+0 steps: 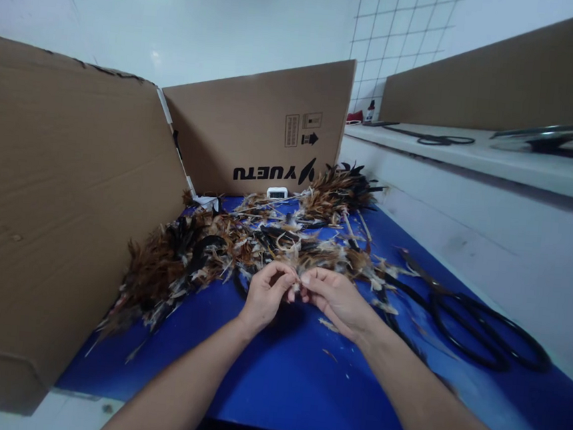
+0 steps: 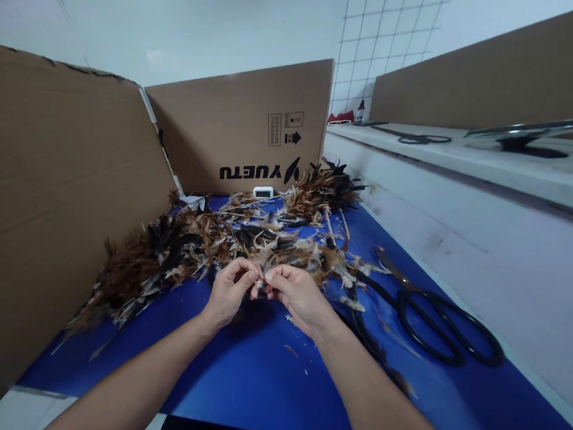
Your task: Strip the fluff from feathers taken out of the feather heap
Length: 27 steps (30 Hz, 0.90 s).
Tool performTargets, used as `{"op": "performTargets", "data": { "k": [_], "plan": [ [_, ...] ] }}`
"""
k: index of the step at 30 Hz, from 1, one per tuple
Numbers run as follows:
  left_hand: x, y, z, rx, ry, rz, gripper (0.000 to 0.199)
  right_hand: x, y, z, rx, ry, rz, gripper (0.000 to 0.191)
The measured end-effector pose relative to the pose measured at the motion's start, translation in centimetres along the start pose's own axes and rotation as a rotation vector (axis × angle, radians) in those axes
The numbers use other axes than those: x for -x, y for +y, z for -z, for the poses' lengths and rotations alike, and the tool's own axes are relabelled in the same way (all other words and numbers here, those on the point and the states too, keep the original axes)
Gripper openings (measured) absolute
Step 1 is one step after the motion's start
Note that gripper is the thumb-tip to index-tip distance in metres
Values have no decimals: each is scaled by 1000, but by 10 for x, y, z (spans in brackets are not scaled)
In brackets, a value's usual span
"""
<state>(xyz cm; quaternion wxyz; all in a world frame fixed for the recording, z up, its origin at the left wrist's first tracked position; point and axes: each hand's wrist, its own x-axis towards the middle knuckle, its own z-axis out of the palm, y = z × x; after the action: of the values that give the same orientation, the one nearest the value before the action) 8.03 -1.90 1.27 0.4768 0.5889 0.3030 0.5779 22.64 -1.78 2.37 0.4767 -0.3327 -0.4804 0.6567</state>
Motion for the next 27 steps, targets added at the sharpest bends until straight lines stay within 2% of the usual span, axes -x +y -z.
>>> {"op": "performTargets", "data": {
  "k": [7,10,20,27],
  "plan": [
    [-2,-4,2,32,-6,-19,17,2,-2,2,450,56,230,21],
    [-2,-4,2,32,-8,-9,17,3,-2,3,558,76,286,20],
    [-1,-3,1,71,12,77,23,6,-7,2,612,77,317,18],
    [-2,-1,0,127,23,116,25,6,-5,0,507,46,280,18]
  ]
}}
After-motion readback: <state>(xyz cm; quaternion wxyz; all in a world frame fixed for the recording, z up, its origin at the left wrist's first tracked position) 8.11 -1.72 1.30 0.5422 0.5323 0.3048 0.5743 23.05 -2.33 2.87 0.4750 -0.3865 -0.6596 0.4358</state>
